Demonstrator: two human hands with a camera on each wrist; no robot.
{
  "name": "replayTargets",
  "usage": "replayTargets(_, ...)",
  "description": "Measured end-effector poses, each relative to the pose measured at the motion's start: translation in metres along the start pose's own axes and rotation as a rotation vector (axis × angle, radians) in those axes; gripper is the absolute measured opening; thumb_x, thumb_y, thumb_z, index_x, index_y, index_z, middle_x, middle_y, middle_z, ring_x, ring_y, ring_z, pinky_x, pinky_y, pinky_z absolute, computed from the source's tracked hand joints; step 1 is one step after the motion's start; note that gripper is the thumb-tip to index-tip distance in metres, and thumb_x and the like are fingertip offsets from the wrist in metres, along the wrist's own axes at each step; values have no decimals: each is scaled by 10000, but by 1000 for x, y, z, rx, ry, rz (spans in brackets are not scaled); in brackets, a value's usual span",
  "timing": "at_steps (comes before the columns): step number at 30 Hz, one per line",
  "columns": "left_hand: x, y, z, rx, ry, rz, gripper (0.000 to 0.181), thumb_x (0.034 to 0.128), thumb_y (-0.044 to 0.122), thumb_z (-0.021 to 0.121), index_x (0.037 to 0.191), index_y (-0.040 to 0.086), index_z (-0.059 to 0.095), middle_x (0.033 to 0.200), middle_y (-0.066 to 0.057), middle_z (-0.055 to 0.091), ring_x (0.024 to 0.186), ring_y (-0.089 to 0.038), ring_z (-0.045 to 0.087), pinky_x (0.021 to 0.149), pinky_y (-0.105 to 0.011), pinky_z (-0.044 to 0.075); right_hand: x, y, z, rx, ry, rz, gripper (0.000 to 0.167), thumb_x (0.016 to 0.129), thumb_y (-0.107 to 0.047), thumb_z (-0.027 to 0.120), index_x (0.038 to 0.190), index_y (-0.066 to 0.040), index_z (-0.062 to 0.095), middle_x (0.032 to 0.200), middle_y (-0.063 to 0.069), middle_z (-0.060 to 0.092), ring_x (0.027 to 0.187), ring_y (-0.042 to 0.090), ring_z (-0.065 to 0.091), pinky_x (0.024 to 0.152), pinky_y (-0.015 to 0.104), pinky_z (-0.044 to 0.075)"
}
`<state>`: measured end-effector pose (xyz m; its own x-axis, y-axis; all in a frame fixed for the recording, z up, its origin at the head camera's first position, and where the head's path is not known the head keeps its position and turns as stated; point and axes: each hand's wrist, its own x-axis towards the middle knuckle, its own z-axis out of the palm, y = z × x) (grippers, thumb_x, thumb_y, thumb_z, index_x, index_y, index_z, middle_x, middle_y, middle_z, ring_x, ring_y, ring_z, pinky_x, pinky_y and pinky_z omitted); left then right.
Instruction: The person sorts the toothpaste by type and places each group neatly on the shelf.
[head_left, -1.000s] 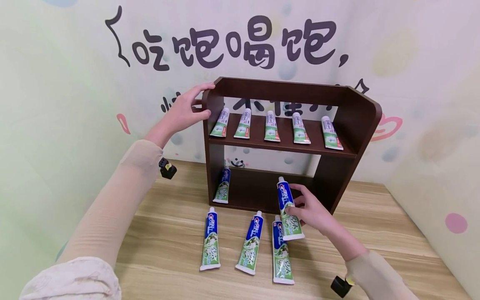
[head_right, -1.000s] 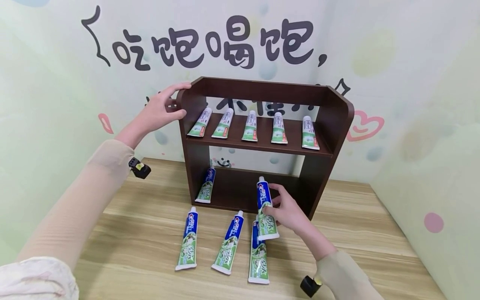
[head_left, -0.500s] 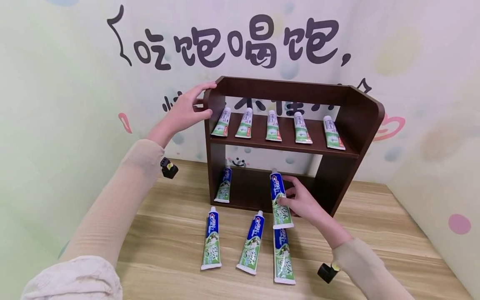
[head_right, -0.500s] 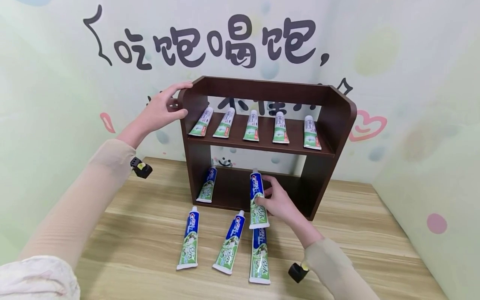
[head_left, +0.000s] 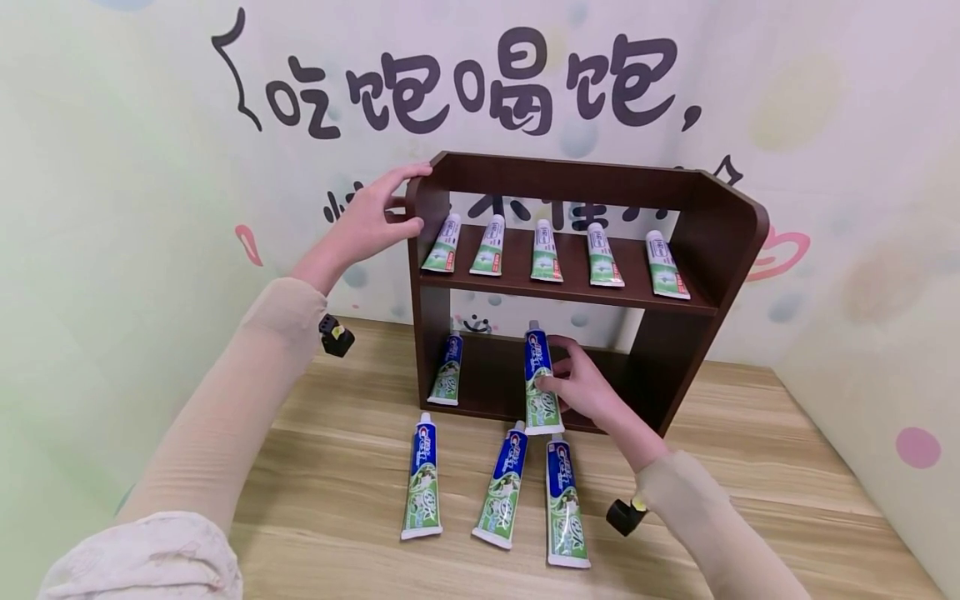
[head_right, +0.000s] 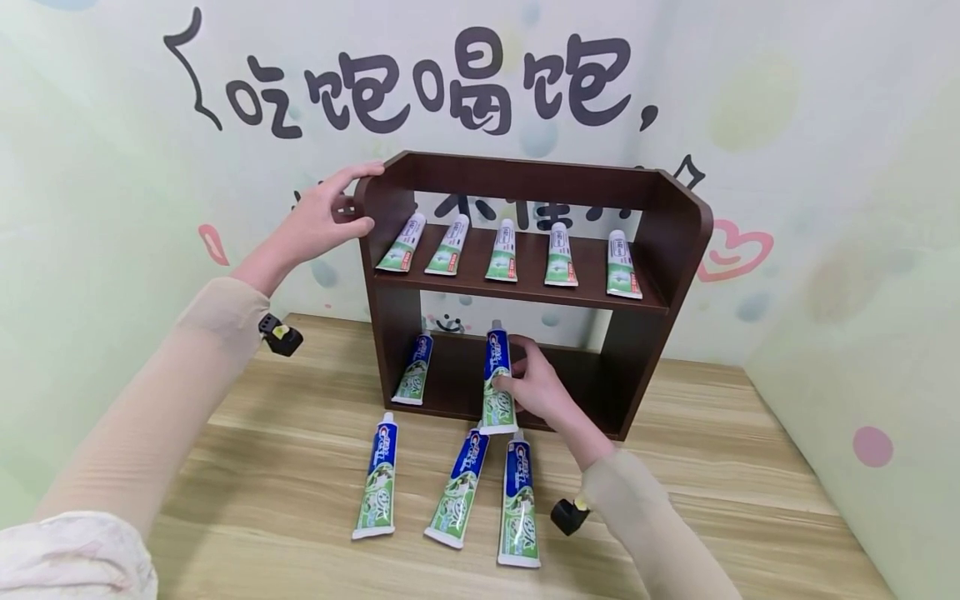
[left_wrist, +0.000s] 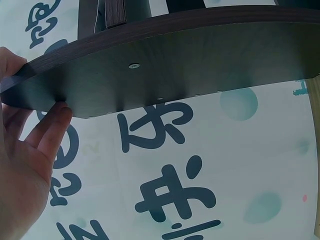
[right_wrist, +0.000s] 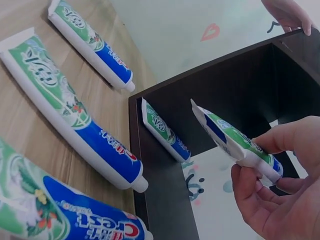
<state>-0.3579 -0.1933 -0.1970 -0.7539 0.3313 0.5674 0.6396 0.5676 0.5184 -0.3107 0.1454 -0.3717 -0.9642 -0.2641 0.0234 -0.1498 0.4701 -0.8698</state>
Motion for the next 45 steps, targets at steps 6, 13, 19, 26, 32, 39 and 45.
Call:
replayTargets(6,0,0,0,-1,1,-1,635,911,73,613,1495,219,408,1592,55,368,1299,-363,558,1045,-463,528,12,-1,9,28,7,2,754,904,-142,664,1540,-146,259,1224,270,598,924,290,680,652,392,632)
replayTargets(13,0,0,0,11,0,7,638,908,76,615,1495,213,407,1594,50,365,1312,-351,548,1052,-460,524,28,3,19,81,26,-23,783,906,-107,657,1557,-152,225,1229,280,599,941,307,678,634,367,624)
replayTargets(19,0,-1,0,5,9,17,629,907,79,620,1487,213,418,1586,54,377,1302,-341,558,1049,-451,527,41,5,31,123,45,-53,775,921,-93,641,1560,-136,204,1258,293,592,1001,342,671,661,375,628)
replayTargets(26,1,-1,1,11,10,25,630,902,58,623,1484,191,423,1586,42,380,1319,-338,539,1063,-439,519,66,14,44,110,79,-102,765,931,-107,636,1555,-174,200,1271,278,612,1059,372,660,642,343,617)
replayTargets(32,0,-1,1,7,11,17,636,905,63,621,1490,205,415,1589,49,376,1311,-341,549,1055,-454,522,85,21,53,186,82,-136,771,929,-67,633,1559,-172,201,1257,304,595,1062,395,651,652,359,616)
replayTargets(39,0,1,0,-14,8,8,647,906,59,616,1500,200,400,1596,34,365,1304,-347,554,1041,-483,526,101,30,66,237,86,-114,758,940,-82,633,1556,-205,208,1312,282,581,1115,394,635,725,412,621)
replayTargets(45,0,0,1,-2,5,5,642,913,83,615,1502,221,398,1597,55,360,1305,-337,554,1043,-470,529,105,37,77,237,83,-101,775,931,-74,640,1561,-188,203,1344,273,580,1148,392,628,705,392,616)
